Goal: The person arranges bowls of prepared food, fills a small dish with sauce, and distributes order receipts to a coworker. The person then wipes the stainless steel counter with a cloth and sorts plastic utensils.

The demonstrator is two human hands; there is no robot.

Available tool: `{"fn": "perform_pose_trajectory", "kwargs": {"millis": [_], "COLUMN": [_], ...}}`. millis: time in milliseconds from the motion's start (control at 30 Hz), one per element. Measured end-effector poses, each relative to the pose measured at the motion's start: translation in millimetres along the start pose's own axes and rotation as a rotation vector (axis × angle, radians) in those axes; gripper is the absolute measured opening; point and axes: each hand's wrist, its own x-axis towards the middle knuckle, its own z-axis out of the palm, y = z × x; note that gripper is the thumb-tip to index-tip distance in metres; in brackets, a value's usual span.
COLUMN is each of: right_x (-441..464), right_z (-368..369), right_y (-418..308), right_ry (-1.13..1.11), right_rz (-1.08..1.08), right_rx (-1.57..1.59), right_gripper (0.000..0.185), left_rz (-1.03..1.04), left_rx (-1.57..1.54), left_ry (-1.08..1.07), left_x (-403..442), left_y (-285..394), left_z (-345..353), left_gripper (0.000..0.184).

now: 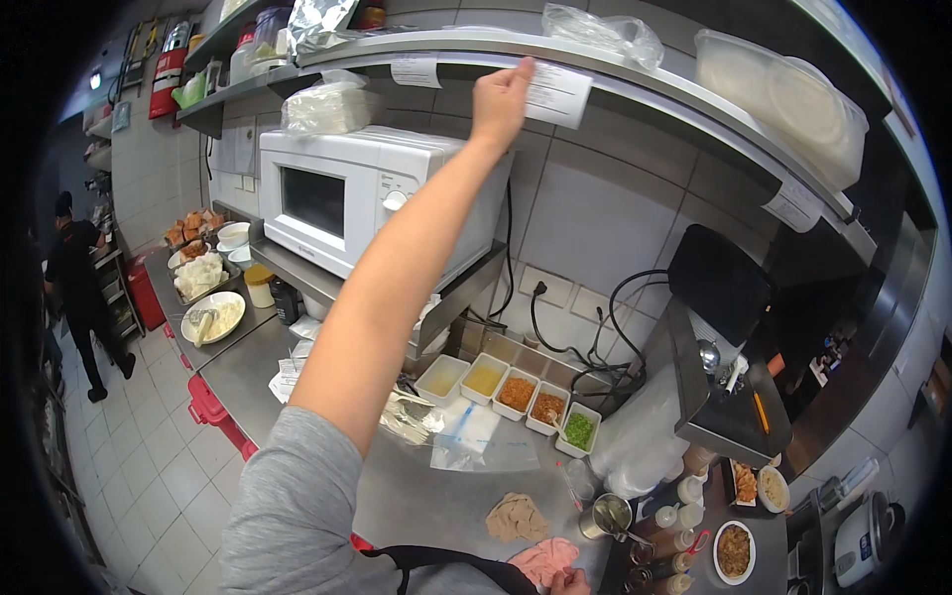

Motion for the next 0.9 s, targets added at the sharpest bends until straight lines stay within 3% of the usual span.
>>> {"fn": "perform_pose_trajectory", "kwargs": {"millis": [200, 300, 333, 400, 467, 533, 600, 667, 700, 733, 800, 900], "right_x": [-0.6, 2.4, 2.6, 5.1, 3.1, 4.3, 8.0, 15.0, 16.9, 20.2, 30.0, 51.4], "right_z": [-8.4, -13.4, -13.4, 8.5, 4.8, 1.4, 1.0, -4.2, -8.2, -10.9, -24.2, -41.3], "right_y": [-16.0, -18.0, -18.5, 9.3, 4.3, -1.7, 0.9, -5.3, -9.3, -15.7, -43.9, -102.1], "right_ry": [-0.024, -0.117, -0.110, -0.025, -0.108, -0.144, -0.233, -0.269, -0.261, -0.253, -0.214, -0.144], "right_rz": [0.057, 0.123, 0.092, -0.021, 0.002, -0.011, 0.017, -0.009, -0.016, -0.032, -0.012, -0.018], "right_rx": [-0.038, 0.003, -0.006, 0.025, -0.068, 0.024, -0.026, 0.006, 0.031, 0.061, 0.184, 0.319], "right_gripper": [0.022, 0.023, 0.024, 0.024, 0.019, 0.026, 0.021, 0.013, 0.012, 0.012, 0.013, 0.015], "left_rz": [-0.095, -0.188, -0.251, -0.231, -0.201, -0.266, -0.227, -0.321, -0.219, -0.304, -0.803, -1.083], "left_rx": [0.028, 0.209, 0.138, 0.010, -0.359, -0.294, -0.261, -0.188, -0.110, -0.087, -0.185, -0.203], "left_ry": [0.110, 0.237, 0.240, 0.361, 0.242, 0.003, -0.373, -0.725, -0.824, -0.923, -0.862, -0.659], "left_x": [-8.0, -10.6, -10.5, -17.4, -50.0, -109.7, -183.0, -259.4, -295.0, -323.4, -374.6, -417.6], "left_y": [8.5, 6.4, 4.6, 0.5, 29.3, 73.6, 85.4, 92.6, 84.8, 84.7, 83.1, 75.1], "left_z": [16.6, 7.8, 2.6, -5.1, -26.6, -53.1, -78.0, -108.2, -125.0, -145.3, -187.8, -253.5], "left_gripper": [0.055, 0.047, 0.038, 0.039, 0.033, 0.035, 0.035, 0.021, 0.016, 0.015, 0.019, 0.024]}}
